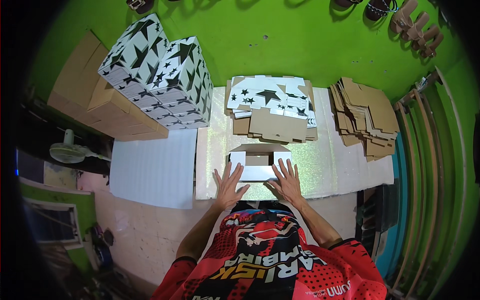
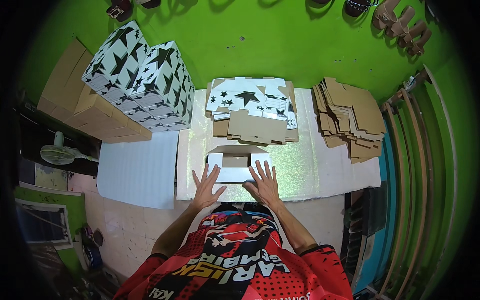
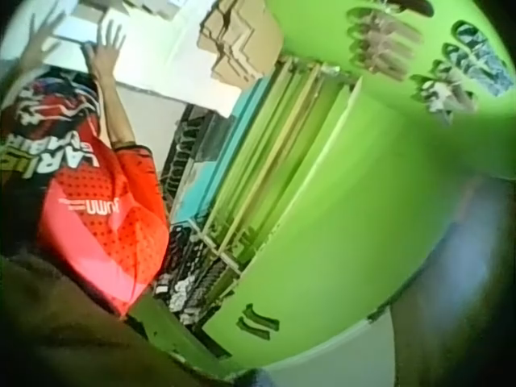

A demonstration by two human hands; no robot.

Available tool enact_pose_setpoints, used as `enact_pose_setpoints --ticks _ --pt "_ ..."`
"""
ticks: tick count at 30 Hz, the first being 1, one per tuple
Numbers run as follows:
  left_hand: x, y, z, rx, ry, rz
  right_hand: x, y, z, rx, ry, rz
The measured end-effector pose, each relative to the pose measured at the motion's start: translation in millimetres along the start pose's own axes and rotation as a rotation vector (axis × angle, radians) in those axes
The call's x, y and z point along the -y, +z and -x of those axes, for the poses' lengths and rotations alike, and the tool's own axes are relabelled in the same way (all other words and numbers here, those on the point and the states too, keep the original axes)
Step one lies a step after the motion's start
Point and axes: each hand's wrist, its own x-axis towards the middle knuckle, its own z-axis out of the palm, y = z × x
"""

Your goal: Manually folding flat cardboard components into finished shoe boxes.

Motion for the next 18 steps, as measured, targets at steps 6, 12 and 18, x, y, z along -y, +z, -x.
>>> enact_pose_setpoints --ticks 6,12,18 --pt "2.4 -7.6 -14.9 0.08 0.009 -0.004 -3.1 0.3 2.6 -0.016 -0.006 0.004" --pt "21.1 -12.3 -25.4 0.093 0.131 0.008 14.0 -6.7 -8.4 -0.013 -0.006 -0.007" --pt "34.2 -3.4 -28.4 0.05 0.105 -0.03 31.4 3.6 -32.9 -0.047 -0.027 -0.054"
